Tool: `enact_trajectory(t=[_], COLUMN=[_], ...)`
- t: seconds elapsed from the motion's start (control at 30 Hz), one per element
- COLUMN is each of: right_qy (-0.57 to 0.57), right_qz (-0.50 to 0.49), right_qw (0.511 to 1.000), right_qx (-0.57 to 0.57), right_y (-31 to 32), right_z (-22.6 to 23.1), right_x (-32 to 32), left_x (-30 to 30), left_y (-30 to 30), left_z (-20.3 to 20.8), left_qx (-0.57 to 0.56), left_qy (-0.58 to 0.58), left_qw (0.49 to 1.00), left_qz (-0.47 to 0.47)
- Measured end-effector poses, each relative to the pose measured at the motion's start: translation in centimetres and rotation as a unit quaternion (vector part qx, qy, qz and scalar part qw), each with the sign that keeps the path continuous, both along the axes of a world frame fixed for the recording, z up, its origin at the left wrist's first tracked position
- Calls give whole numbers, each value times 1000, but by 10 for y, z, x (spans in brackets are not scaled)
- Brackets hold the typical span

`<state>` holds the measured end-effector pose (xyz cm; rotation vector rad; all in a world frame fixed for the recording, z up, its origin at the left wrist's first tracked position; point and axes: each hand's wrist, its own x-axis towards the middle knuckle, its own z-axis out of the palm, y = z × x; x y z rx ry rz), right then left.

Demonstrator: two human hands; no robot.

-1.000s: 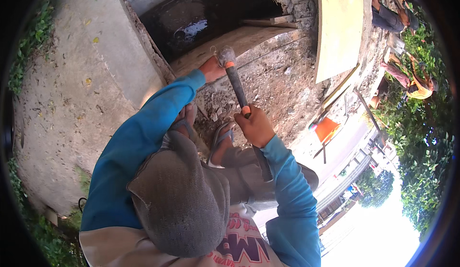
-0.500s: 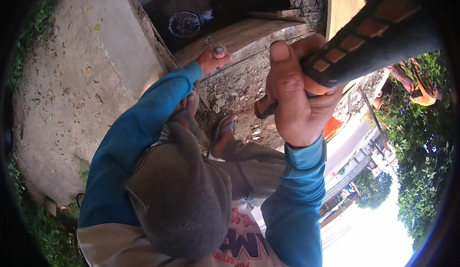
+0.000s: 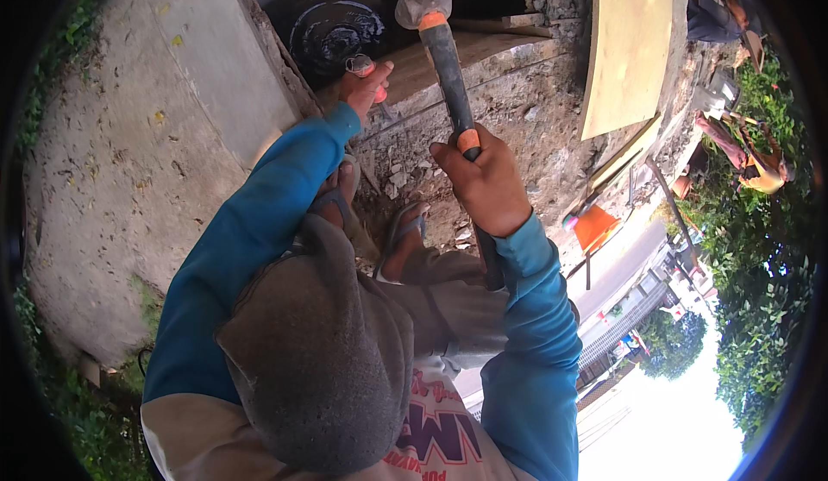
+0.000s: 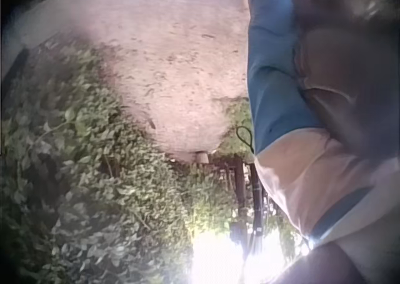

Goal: The person uses a hammer and a chisel to break off pieces of concrete from the edge of an opening in the ground.

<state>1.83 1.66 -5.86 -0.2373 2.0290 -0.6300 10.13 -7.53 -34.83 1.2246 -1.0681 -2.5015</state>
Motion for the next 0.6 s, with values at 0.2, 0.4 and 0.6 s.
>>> enact_trajectory(t=[0.2, 0.4, 0.6], right_qy=[-19, -36, -9], right_qz=[-39, -14, -62], right_qw=[998, 999, 990], right_qx=[-54, -38, -126], right_y=[-18, -12, -34], right_z=[20, 15, 74], right_x=[-11, -4, -5], left_x=[23, 18, 26], left_y=[19, 27, 27], left_z=[-6, 9, 13], left_qx=[-48, -144, -220], left_qy=[70, 97, 92], left_qw=[996, 985, 960], left_qz=[-12, -23, -145])
